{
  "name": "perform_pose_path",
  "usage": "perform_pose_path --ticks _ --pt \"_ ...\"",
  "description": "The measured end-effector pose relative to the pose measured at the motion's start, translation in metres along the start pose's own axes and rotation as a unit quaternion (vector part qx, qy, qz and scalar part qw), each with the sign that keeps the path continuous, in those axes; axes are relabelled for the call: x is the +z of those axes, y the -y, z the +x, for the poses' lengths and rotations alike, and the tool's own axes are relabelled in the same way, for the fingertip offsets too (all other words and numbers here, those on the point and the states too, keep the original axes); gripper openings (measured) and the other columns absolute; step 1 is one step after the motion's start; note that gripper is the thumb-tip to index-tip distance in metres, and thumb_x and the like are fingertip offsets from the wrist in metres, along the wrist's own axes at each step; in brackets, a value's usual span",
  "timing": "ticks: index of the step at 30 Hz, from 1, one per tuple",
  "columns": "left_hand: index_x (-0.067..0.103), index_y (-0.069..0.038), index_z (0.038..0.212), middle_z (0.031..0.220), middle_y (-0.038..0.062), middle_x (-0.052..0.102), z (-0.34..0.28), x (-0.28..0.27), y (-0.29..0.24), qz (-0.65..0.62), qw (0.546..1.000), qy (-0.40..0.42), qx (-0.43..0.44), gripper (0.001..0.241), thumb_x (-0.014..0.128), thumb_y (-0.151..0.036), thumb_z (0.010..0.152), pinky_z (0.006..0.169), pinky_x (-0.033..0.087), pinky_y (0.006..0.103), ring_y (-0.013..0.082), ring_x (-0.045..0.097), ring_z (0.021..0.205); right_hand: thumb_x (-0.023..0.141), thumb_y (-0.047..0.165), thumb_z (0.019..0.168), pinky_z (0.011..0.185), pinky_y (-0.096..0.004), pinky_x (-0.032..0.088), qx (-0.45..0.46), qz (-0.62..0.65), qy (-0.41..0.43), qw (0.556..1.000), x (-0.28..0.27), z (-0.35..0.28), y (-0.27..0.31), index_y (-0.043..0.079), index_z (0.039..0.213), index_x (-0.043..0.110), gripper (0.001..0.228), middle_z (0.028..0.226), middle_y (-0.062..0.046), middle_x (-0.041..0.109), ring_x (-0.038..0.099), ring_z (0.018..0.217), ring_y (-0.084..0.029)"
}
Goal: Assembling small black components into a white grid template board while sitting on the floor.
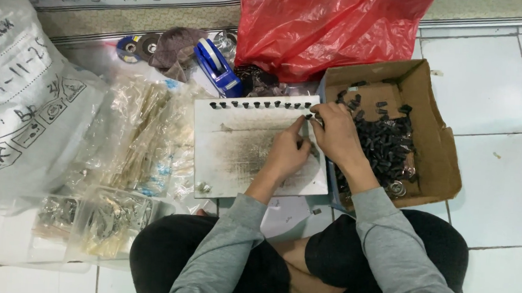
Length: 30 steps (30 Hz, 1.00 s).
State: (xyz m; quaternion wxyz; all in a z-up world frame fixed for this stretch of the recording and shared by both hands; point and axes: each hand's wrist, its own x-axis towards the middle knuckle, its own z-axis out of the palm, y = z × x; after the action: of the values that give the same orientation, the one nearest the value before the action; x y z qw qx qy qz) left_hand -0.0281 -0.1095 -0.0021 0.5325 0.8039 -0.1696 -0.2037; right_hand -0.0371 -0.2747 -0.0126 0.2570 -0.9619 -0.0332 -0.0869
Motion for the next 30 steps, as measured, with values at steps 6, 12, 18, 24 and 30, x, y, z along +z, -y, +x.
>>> perform_pose_path --ticks 6,12,18,24,30 --pt "0.063 0.004 0.121 0.079 0.021 0.071 -0.007 0.008 0.002 0.122 0.988 -0.094 0.005 0.036 0.058 -0.020 0.094 0.064 0.058 0.0453 0.0379 0.073 0.078 0.070 0.006 0.098 0.089 -0.042 0.051 0.012 0.023 -0.024 0.999 -0.030 -0.012 -0.002 0.001 0.117 0.068 0.019 0.097 -0.018 0.065 0.065 0.101 -0.036" --pt "0.067 -0.005 0.095 0.072 0.010 0.061 -0.025 0.040 -0.014 0.225 0.933 -0.135 0.246 0.006 0.067 -0.011 0.092 0.059 0.057 0.0349 0.0300 0.069 0.072 0.067 0.016 0.098 0.084 -0.049 0.059 0.197 0.022 0.150 0.969 -0.100 -0.036 -0.034 -0.005 0.126 0.067 0.035 0.110 -0.028 0.071 0.071 0.101 -0.040" --pt "0.070 0.000 0.095 0.081 0.014 0.062 -0.015 0.123 -0.009 0.347 0.875 -0.037 0.334 0.009 0.065 0.001 0.087 0.067 0.055 0.0307 0.0272 0.065 0.079 0.075 0.018 0.085 0.090 -0.054 0.059 0.259 -0.030 0.245 0.934 -0.066 -0.088 -0.123 0.002 0.114 0.077 0.033 0.113 -0.026 0.075 0.070 0.111 -0.045" --pt "0.074 -0.006 0.081 0.086 0.011 0.068 0.045 0.204 0.056 0.497 0.829 0.012 0.257 0.005 0.070 -0.004 0.082 0.063 0.055 0.0312 0.0232 0.066 0.081 0.064 0.007 0.086 0.091 -0.053 0.059 0.331 0.019 0.246 0.911 -0.025 -0.098 -0.137 0.008 0.117 0.078 0.033 0.115 -0.020 0.075 0.070 0.113 -0.040" --pt "0.072 -0.006 0.086 0.080 0.009 0.066 0.052 0.203 0.057 0.530 0.819 0.044 0.218 0.007 0.066 -0.002 0.083 0.065 0.055 0.0314 0.0220 0.067 0.079 0.058 0.008 0.093 0.071 -0.040 0.063 0.350 0.019 0.224 0.909 0.011 -0.103 -0.143 -0.003 0.100 0.076 0.022 0.095 -0.022 0.075 0.072 0.086 -0.033"
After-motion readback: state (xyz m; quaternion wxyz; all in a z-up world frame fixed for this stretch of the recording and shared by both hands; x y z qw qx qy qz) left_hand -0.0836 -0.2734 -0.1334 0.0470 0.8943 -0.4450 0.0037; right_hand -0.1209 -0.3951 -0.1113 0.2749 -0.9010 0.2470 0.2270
